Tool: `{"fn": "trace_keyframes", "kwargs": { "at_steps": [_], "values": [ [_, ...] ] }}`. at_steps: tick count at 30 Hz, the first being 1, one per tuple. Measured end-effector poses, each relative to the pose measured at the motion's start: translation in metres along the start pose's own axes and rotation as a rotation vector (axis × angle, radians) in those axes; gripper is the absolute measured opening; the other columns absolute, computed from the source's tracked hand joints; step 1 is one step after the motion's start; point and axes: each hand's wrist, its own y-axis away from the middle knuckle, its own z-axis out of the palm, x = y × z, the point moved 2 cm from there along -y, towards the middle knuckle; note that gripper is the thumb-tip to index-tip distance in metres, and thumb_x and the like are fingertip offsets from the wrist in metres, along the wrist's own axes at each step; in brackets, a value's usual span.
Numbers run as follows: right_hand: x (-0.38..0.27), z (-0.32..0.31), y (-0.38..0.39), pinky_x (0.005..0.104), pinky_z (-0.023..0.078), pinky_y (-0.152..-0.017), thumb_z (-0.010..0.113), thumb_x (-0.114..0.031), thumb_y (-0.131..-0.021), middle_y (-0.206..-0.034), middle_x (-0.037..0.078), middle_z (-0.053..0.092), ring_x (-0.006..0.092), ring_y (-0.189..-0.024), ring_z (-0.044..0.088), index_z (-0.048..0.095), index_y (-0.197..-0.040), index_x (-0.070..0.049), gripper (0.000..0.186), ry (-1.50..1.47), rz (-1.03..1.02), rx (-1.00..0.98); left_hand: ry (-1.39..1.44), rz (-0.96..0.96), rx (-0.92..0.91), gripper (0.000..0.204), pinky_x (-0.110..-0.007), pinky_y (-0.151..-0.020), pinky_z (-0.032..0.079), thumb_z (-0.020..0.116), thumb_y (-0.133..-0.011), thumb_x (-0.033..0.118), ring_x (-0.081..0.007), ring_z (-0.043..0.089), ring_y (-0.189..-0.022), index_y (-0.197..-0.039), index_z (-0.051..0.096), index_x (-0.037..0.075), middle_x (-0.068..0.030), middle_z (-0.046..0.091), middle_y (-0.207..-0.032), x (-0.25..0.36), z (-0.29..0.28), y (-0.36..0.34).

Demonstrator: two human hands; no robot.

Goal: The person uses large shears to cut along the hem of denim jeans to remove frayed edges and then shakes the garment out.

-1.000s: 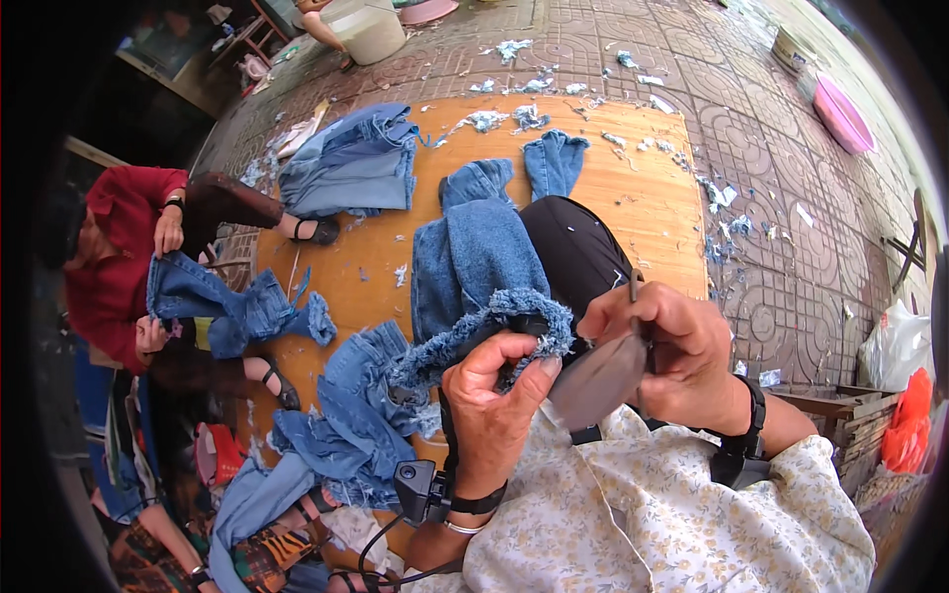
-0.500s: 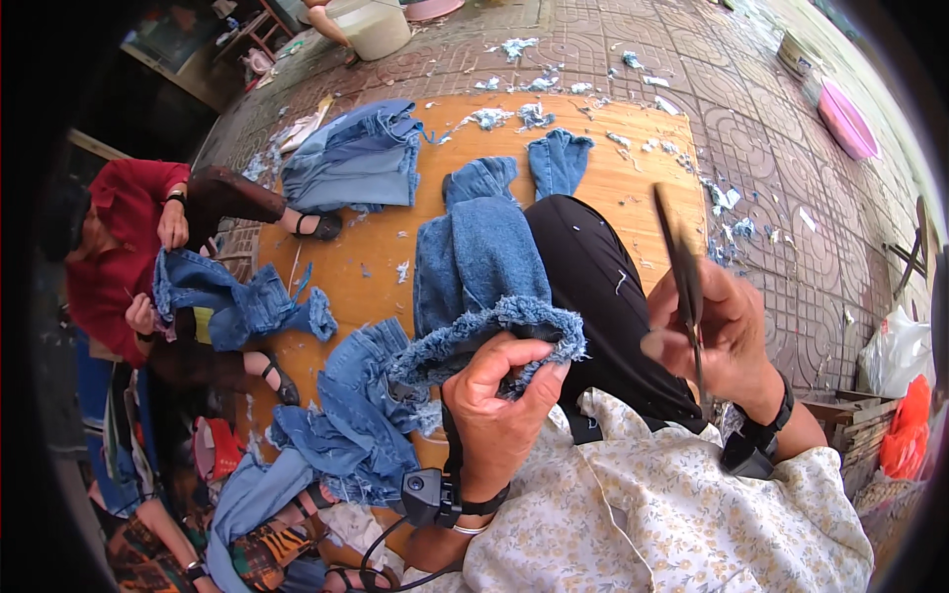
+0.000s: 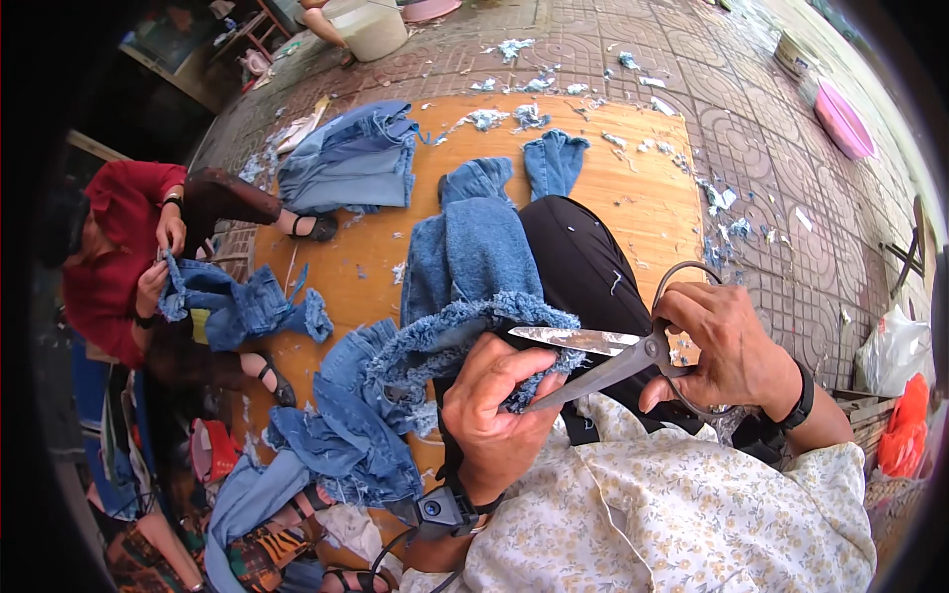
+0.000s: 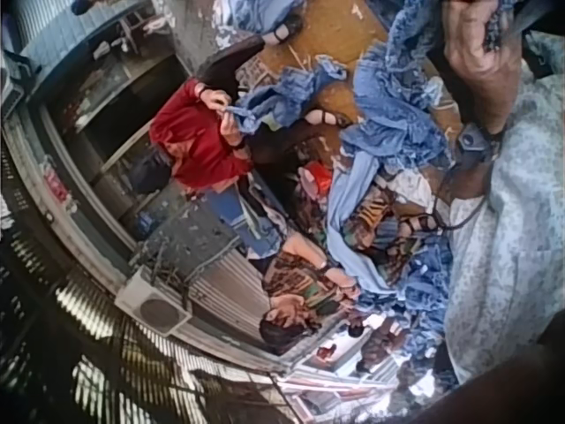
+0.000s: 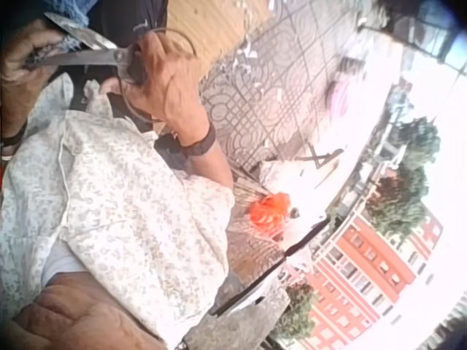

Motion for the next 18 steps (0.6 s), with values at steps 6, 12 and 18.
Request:
{"fn": "trace_keyframes", "kwargs": {
  "at_steps": [6, 12, 18],
  "values": [
    [-0.005, 0.002, -0.009, 0.0360, 0.043, -0.052, 0.076, -0.054, -0.060, -0.064, 0.008, 0.052, 0.0269, -0.060, 0.056, 0.052, -0.076, -0.004, 0.058, 0.109, -0.079, 0.019, 0.005, 0.027, -0.044, 0.024, -0.030, -0.062, 0.048, 0.071, -0.060, -0.006, -0.0239, 0.061, -0.068, -0.082, 0.063, 0.001, -0.0100, 0.062, -0.074, -0.001, -0.004, 0.001],
    [-0.005, 0.001, -0.012, 0.0345, 0.043, -0.051, 0.074, -0.055, -0.061, -0.063, 0.007, 0.050, 0.0250, -0.058, 0.055, 0.052, -0.075, -0.005, 0.056, 0.168, -0.116, 0.073, 0.057, -0.058, -0.074, 0.027, -0.030, -0.064, 0.049, 0.071, -0.058, -0.007, -0.0236, 0.062, -0.070, -0.082, 0.064, 0.001, -0.0108, 0.064, -0.078, -0.002, -0.007, 0.002],
    [-0.005, -0.001, -0.014, 0.0344, 0.042, -0.049, 0.075, -0.054, -0.061, -0.060, 0.007, 0.048, 0.0254, -0.054, 0.055, 0.050, -0.072, -0.005, 0.056, 0.169, -0.121, 0.039, 0.081, -0.095, -0.082, 0.027, -0.029, -0.062, 0.048, 0.071, -0.057, -0.007, -0.0222, 0.062, -0.069, -0.082, 0.064, 0.001, -0.0110, 0.063, -0.076, -0.005, -0.007, 0.002]
  ]
}}
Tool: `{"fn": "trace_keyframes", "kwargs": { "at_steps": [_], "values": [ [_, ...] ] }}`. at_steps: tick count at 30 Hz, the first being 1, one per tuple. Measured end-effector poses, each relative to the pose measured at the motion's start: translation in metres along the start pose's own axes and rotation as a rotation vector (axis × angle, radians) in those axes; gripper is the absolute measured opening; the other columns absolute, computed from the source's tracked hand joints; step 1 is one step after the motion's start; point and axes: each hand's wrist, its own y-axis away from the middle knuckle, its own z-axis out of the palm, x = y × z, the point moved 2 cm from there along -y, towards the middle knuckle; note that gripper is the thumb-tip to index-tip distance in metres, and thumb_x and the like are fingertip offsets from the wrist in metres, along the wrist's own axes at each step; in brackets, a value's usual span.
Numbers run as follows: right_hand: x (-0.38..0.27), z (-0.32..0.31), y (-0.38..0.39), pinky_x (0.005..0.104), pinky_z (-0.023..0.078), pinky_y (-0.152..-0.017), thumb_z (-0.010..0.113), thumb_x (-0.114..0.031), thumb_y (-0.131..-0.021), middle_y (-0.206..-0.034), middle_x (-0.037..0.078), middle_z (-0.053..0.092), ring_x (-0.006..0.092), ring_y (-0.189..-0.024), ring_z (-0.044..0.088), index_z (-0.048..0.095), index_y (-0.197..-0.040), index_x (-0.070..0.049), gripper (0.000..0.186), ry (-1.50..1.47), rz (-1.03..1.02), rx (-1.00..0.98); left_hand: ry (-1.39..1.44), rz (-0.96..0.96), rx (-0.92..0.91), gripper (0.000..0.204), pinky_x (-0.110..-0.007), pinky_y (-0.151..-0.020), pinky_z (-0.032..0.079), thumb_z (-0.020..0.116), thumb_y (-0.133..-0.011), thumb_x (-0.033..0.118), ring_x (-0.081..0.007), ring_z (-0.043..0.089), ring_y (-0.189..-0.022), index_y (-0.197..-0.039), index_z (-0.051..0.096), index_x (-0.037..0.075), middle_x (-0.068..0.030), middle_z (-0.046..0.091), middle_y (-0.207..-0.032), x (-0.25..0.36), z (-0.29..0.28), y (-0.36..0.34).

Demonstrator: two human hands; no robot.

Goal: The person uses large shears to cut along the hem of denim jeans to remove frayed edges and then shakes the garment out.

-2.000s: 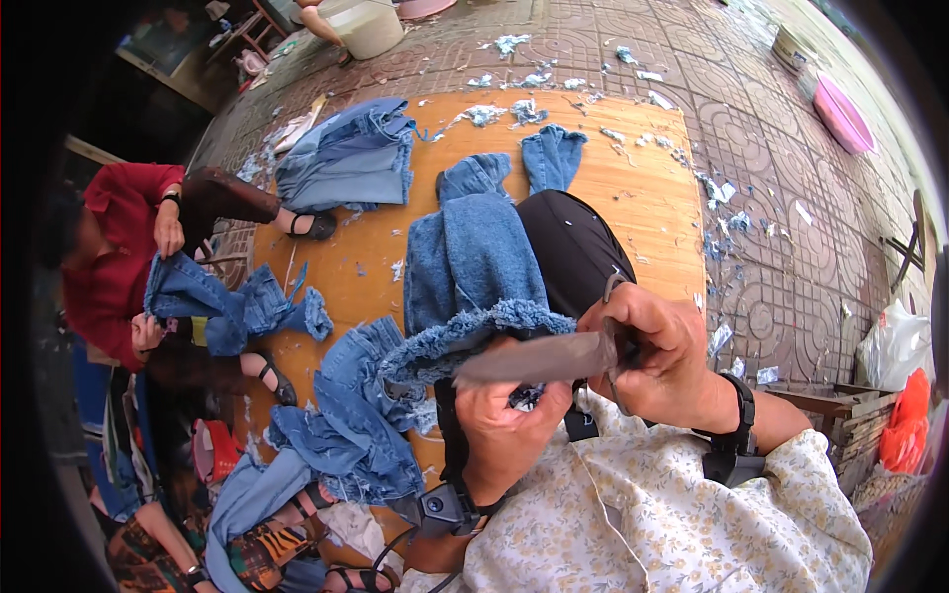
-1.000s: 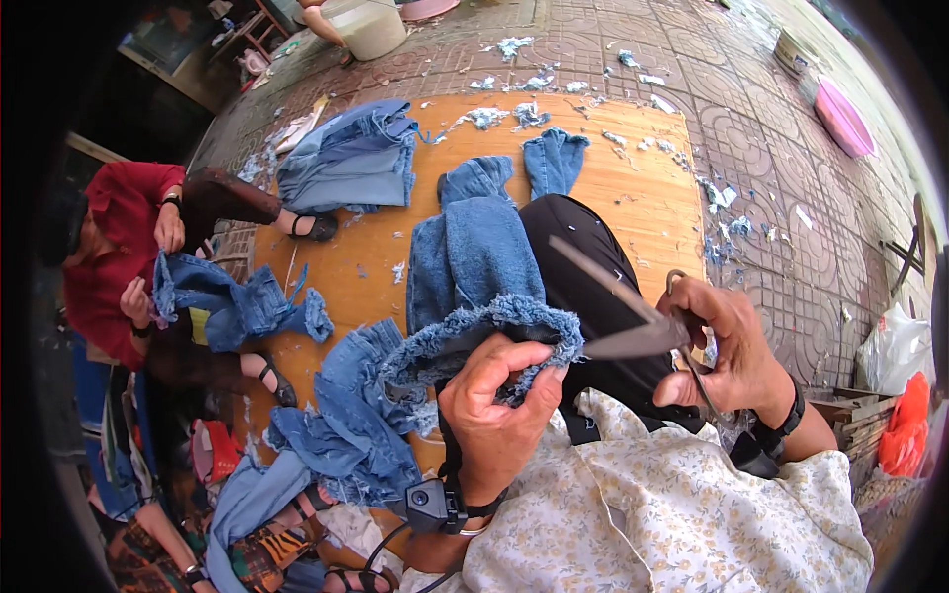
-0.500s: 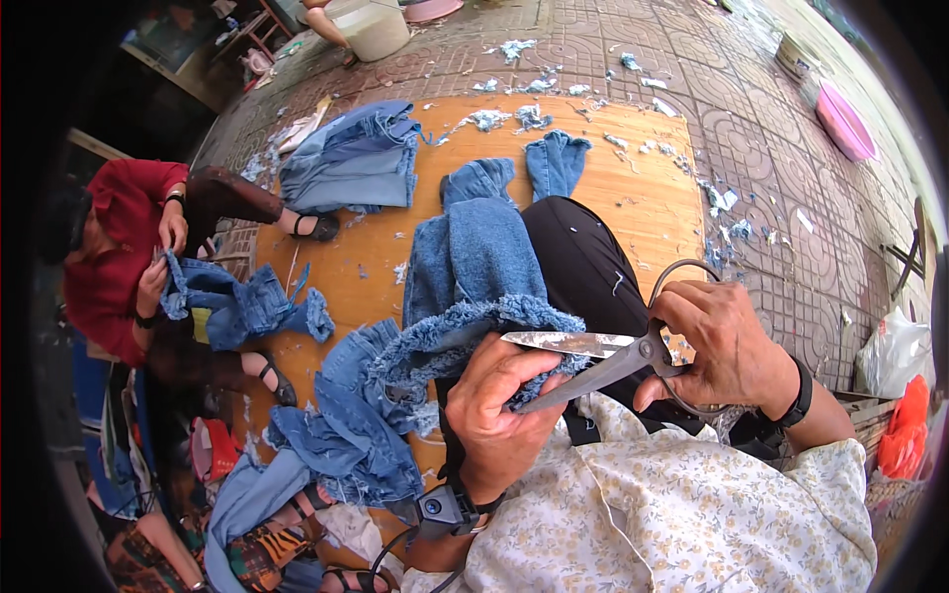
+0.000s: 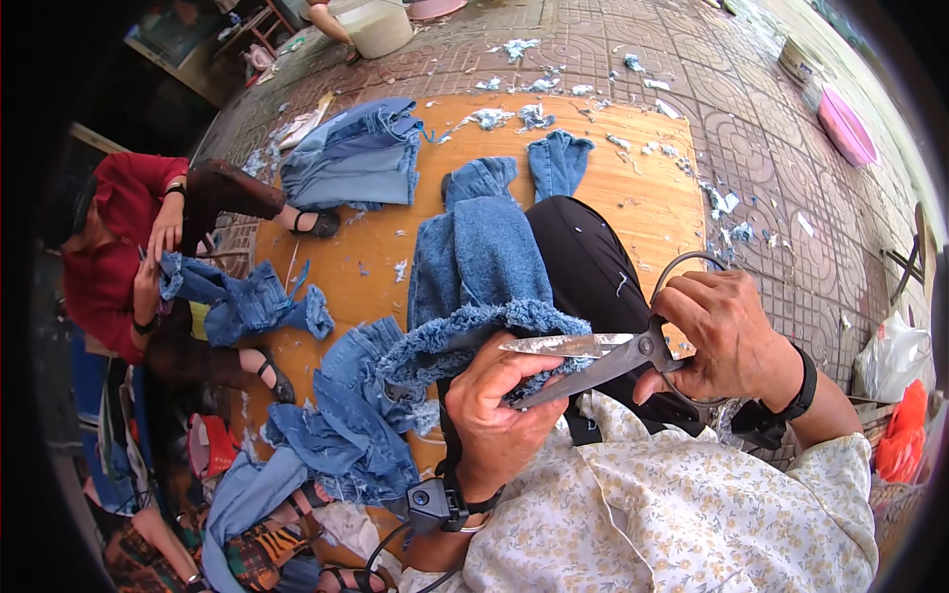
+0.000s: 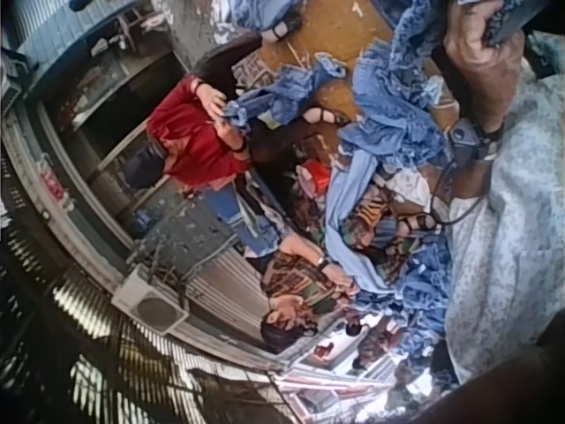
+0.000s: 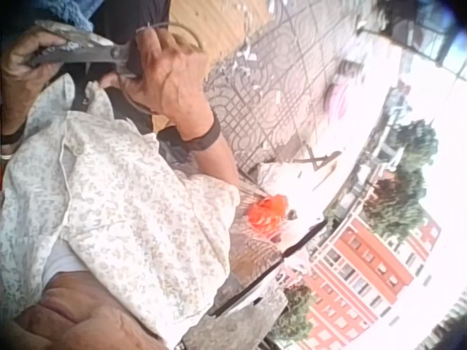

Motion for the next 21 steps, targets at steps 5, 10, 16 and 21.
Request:
{"fn": "trace_keyframes", "kwargs": {
  "at_steps": [5, 10, 16, 21],
  "values": [
    [0.0012, 0.0029, 0.0018, 0.0335, 0.040, -0.047, 0.076, -0.056, -0.058, -0.058, 0.005, 0.048, 0.0243, -0.051, 0.053, 0.049, -0.072, -0.006, 0.059, 0.019, 0.002, -0.014, 0.000, 0.046, -0.012, 0.025, -0.028, -0.060, 0.047, 0.071, -0.058, -0.006, -0.0215, 0.062, -0.067, -0.081, 0.064, 0.000, -0.0104, 0.061, -0.075, -0.0012, -0.0017, -0.0016],
    [0.0025, 0.0035, 0.0041, 0.0326, 0.038, -0.046, 0.077, -0.056, -0.056, -0.057, 0.004, 0.047, 0.0231, -0.048, 0.051, 0.049, -0.072, -0.006, 0.060, 0.043, -0.012, -0.022, 0.020, 0.015, -0.010, 0.024, -0.028, -0.058, 0.046, 0.072, -0.059, -0.004, -0.0211, 0.061, -0.064, -0.081, 0.063, 0.000, -0.0098, 0.059, -0.072, -0.0014, -0.0012, -0.0012],
    [0.0033, 0.0009, 0.0062, 0.0313, 0.037, -0.044, 0.079, -0.053, -0.056, -0.055, 0.003, 0.045, 0.0226, -0.046, 0.050, 0.049, -0.072, -0.007, 0.058, 0.054, -0.008, -0.036, 0.019, 0.004, -0.012, 0.022, -0.027, -0.056, 0.046, 0.071, -0.061, -0.004, -0.0207, 0.060, -0.062, -0.081, 0.063, 0.000, -0.0097, 0.059, -0.071, -0.0031, 0.0000, -0.0005],
    [0.0014, -0.0055, 0.0058, 0.0349, 0.041, -0.044, 0.074, -0.050, -0.066, -0.056, 0.006, 0.049, 0.0257, -0.049, 0.054, 0.048, -0.072, -0.007, 0.050, 0.039, 0.015, -0.102, 0.049, -0.037, 0.003, 0.020, -0.027, -0.056, 0.046, 0.071, -0.062, -0.003, -0.0185, 0.061, -0.063, -0.080, 0.062, -0.001, -0.0095, 0.059, -0.072, -0.0029, 0.0010, 0.0002]
  ]
}}
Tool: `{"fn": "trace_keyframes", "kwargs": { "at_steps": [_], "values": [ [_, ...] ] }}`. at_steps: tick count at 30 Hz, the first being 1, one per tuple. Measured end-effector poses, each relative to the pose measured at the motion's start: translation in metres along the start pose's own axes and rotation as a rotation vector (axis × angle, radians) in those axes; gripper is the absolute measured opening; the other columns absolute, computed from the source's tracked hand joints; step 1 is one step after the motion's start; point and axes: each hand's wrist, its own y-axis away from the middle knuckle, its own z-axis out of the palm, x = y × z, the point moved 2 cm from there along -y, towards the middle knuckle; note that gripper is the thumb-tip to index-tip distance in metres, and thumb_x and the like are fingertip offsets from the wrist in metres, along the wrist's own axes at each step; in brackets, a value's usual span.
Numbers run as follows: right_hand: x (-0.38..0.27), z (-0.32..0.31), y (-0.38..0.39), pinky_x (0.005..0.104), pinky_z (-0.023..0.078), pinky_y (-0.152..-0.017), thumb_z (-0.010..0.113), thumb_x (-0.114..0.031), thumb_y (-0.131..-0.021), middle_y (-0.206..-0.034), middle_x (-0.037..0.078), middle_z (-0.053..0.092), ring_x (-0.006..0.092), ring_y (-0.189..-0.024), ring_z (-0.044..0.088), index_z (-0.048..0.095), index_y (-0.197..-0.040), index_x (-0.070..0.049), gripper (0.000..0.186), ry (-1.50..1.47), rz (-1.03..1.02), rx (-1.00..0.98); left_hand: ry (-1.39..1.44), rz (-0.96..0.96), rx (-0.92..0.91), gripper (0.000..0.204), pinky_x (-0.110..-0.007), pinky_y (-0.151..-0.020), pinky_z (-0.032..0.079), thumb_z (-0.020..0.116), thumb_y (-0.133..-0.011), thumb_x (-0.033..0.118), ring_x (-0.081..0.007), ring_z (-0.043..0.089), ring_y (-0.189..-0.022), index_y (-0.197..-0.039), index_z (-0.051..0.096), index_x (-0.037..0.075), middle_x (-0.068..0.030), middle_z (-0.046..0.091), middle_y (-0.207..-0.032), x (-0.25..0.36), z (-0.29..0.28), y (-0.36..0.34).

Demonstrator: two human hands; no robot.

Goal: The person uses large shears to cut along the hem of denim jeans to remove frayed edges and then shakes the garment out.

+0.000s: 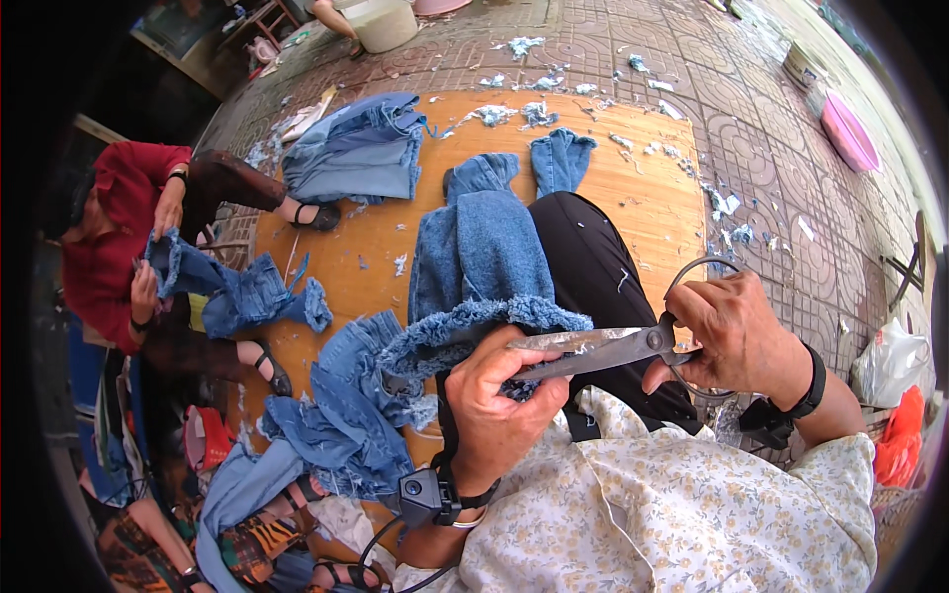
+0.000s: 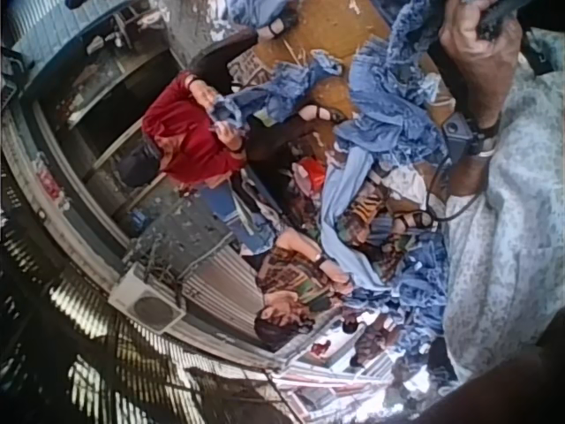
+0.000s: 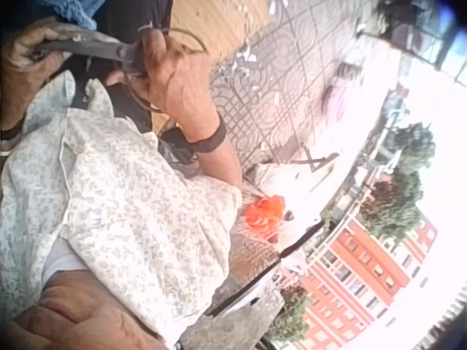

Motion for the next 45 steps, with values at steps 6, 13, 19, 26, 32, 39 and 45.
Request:
{"fn": "trace_keyframes", "kwargs": {
  "at_steps": [6, 13, 19, 26, 32, 39, 45],
  "values": [
    [0.001, 0.000, 0.002, 0.0350, 0.041, -0.044, 0.074, -0.049, -0.066, -0.056, 0.006, 0.049, 0.0261, -0.049, 0.055, 0.049, -0.072, -0.007, 0.050, 0.029, 0.032, -0.023, -0.011, -0.036, 0.005, 0.016, -0.025, -0.057, 0.046, 0.071, -0.064, -0.003, -0.0168, 0.060, -0.063, -0.078, 0.063, -0.002, -0.0086, 0.059, -0.070, 0.000, 0.001, -0.001],
    [0.014, 0.006, 0.011, 0.0302, 0.039, -0.044, 0.070, -0.048, -0.074, -0.058, 0.004, 0.050, 0.0184, -0.047, 0.051, 0.049, -0.073, -0.005, 0.048, -0.375, 0.162, 0.114, 0.089, -0.107, 0.038, 0.013, -0.023, -0.058, 0.045, 0.070, -0.070, 0.000, -0.0105, 0.058, -0.064, -0.081, 0.063, -0.001, -0.0059, 0.062, -0.073, -0.005, 0.000, 0.001],
    [0.006, 0.032, 0.013, 0.0213, 0.036, -0.052, 0.060, -0.039, -0.088, -0.067, -0.002, 0.051, 0.0064, -0.058, 0.044, 0.052, -0.082, -0.005, 0.036, -1.189, 0.516, 0.324, 0.465, -0.387, 0.087, 0.012, -0.019, -0.059, 0.043, 0.069, -0.076, 0.004, -0.0028, 0.052, -0.068, -0.085, 0.063, -0.001, -0.0008, 0.063, -0.078, -0.012, 0.007, 0.009],
    [-0.026, 0.037, -0.030, 0.0251, 0.032, -0.046, 0.074, -0.016, -0.076, -0.058, -0.002, 0.045, 0.0067, -0.050, 0.041, 0.053, -0.079, -0.008, 0.023, -0.833, 0.198, 0.360, 0.347, -0.460, 0.037, 0.013, -0.018, -0.056, 0.042, 0.070, -0.077, 0.006, -0.0015, 0.050, -0.064, -0.085, 0.062, -0.001, 0.0012, 0.062, -0.077, 0.001, 0.009, 0.010],
    [-0.029, 0.040, -0.032, 0.0225, 0.038, -0.053, 0.063, -0.002, -0.080, -0.070, 0.000, 0.049, 0.0064, -0.061, 0.046, 0.051, -0.084, -0.005, 0.013, -1.193, 0.135, 0.496, 0.184, -0.328, -0.025, 0.010, -0.019, -0.055, 0.040, 0.067, -0.079, 0.005, -0.0019, 0.048, -0.062, -0.083, 0.061, -0.001, 0.0011, 0.058, -0.070, 0.002, 0.010, 0.009],
    [-0.027, 0.033, -0.023, 0.0208, 0.041, -0.059, 0.070, -0.005, -0.080, -0.074, 0.001, 0.053, 0.0079, -0.066, 0.052, 0.052, -0.086, -0.003, 0.019, -1.304, 0.152, 0.524, 0.499, -0.447, -0.059, 0.010, -0.019, -0.061, 0.042, 0.063, -0.081, 0.004, -0.0036, 0.051, -0.070, -0.086, 0.059, -0.003, 0.0005, 0.059, -0.078, -0.005, 0.010, 0.013],
    [-0.034, 0.038, -0.031, 0.0243, 0.036, -0.046, 0.070, 0.002, -0.065, -0.062, 0.002, 0.046, 0.0113, -0.050, 0.044, 0.052, -0.084, -0.006, 0.027, -0.758, 0.130, 0.397, 0.446, -0.365, -0.067, 0.017, -0.019, -0.059, 0.039, 0.058, -0.087, 0.013, -0.0024, 0.047, -0.067, -0.084, 0.059, -0.004, 0.0019, 0.056, -0.074, 0.009, 0.014, 0.000]
  ]
}}
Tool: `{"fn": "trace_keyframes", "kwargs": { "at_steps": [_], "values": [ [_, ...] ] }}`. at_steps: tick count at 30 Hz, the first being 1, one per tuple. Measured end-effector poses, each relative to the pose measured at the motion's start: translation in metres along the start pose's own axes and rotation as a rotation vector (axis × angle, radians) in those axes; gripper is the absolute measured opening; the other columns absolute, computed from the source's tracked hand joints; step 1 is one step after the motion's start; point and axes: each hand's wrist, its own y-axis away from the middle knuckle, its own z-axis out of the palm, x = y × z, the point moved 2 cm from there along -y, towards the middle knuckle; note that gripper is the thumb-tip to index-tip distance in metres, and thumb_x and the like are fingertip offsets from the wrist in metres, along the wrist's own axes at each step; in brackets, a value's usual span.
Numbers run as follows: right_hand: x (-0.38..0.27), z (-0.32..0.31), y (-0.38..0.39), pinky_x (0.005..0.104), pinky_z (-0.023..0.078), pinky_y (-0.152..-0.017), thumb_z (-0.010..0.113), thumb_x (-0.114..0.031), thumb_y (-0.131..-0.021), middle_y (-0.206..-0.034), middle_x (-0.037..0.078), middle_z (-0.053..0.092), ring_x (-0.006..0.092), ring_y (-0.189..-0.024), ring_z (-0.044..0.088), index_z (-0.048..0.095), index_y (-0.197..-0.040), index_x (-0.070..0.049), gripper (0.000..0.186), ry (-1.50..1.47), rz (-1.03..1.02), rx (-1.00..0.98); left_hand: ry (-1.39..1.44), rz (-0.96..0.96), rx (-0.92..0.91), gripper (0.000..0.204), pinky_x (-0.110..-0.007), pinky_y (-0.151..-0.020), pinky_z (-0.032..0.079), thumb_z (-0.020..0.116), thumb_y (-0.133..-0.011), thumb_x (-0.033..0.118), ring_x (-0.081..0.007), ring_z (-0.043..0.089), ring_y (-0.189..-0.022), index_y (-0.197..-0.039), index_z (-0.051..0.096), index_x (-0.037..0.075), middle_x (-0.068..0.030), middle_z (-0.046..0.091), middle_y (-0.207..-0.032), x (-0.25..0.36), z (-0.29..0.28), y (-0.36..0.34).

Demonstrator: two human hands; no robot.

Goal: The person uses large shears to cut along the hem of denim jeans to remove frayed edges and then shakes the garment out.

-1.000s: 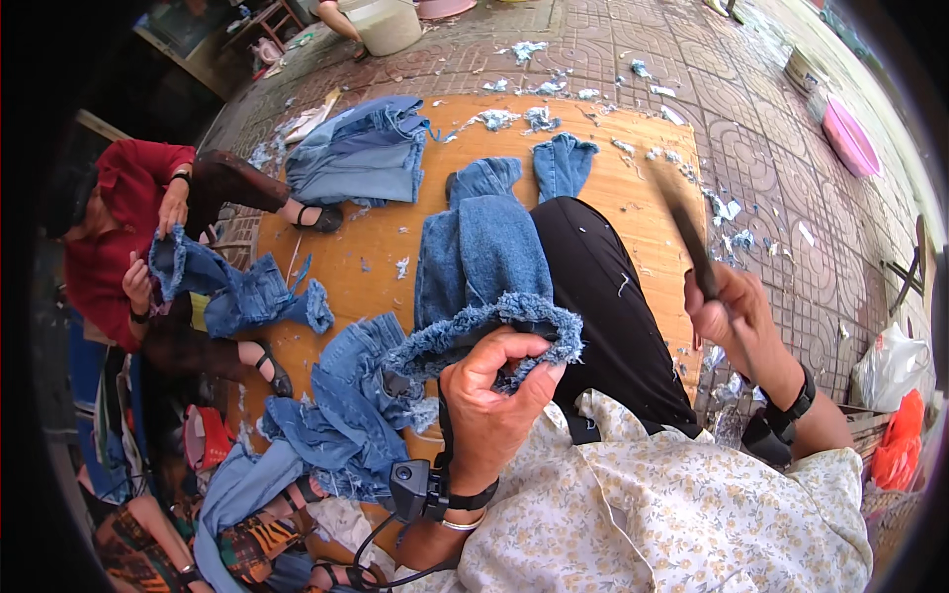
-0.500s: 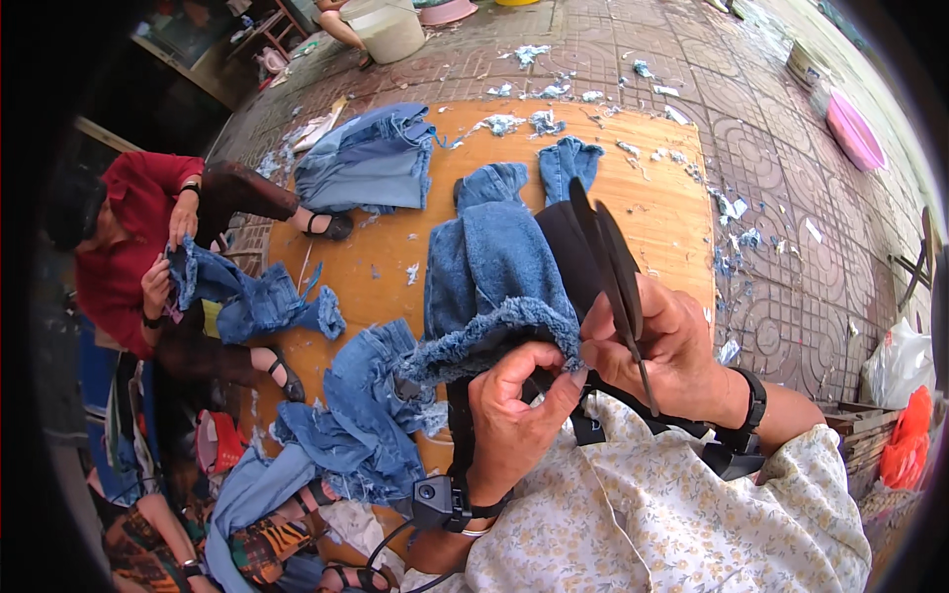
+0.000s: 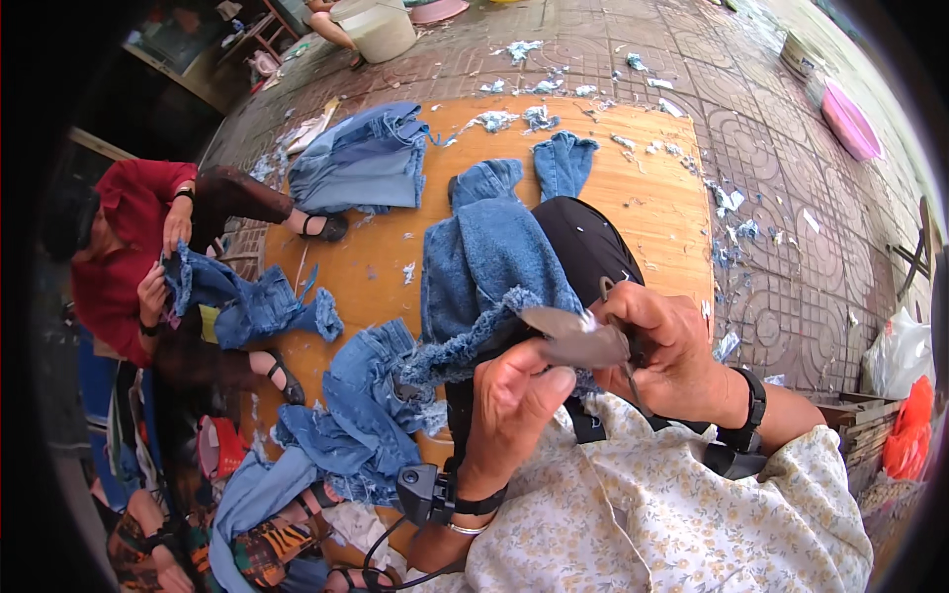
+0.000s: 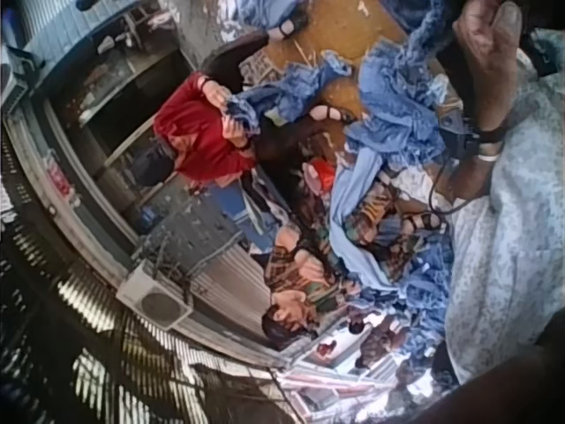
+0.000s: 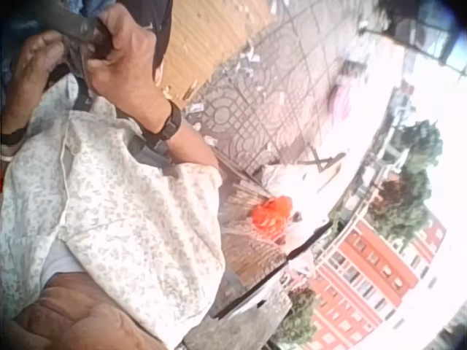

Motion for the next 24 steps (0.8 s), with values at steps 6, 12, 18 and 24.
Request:
{"fn": "trace_keyframes", "kwargs": {
  "at_steps": [6, 12, 18, 24],
  "values": [
    [0.006, 0.007, 0.003, 0.0237, 0.040, -0.052, 0.067, 0.000, -0.075, -0.068, 0.002, 0.051, 0.0101, -0.058, 0.049, 0.050, -0.086, -0.005, 0.020, -0.594, 0.095, 0.098, -0.012, -0.128, -0.014, 0.030, -0.023, -0.048, 0.027, 0.054, -0.089, 0.017, -0.0021, 0.035, -0.057, -0.068, 0.056, -0.005, 0.0060, 0.045, -0.057, -0.016, -0.018, -0.007],
    [0.009, -0.010, 0.011, 0.0234, 0.041, -0.056, 0.068, -0.001, -0.078, -0.074, 0.002, 0.054, 0.0087, -0.065, 0.051, 0.051, -0.084, -0.004, 0.018, -0.529, 0.181, 0.120, -0.027, -0.095, 0.078, 0.028, -0.023, -0.049, 0.033, 0.054, -0.088, 0.014, -0.0024, 0.039, -0.055, -0.067, 0.055, -0.005, 0.0031, 0.049, -0.056, -0.008, -0.008, -0.001],
    [-0.004, -0.008, 0.009, 0.0255, 0.034, -0.045, 0.071, -0.001, -0.070, -0.058, 0.000, 0.046, 0.0089, -0.050, 0.043, 0.052, -0.080, -0.005, 0.022, -0.029, 0.130, -0.030, -0.249, 0.000, 0.027, 0.024, -0.024, -0.047, 0.033, 0.055, -0.087, 0.012, -0.0031, 0.039, -0.053, -0.070, 0.058, -0.004, 0.0003, 0.049, -0.055, 0.002, -0.004, 0.003],
    [0.000, -0.004, 0.010, 0.0237, 0.039, -0.052, 0.064, 0.002, -0.075, -0.069, 0.001, 0.051, 0.0078, -0.059, 0.047, 0.051, -0.083, -0.004, 0.017, -0.328, 0.111, -0.010, -0.289, 0.055, 0.070, 0.025, -0.024, -0.045, 0.031, 0.055, -0.087, 0.012, -0.0033, 0.037, -0.051, -0.068, 0.058, -0.004, 0.0009, 0.047, -0.053, 0.003, -0.006, 0.010]
  ]
}}
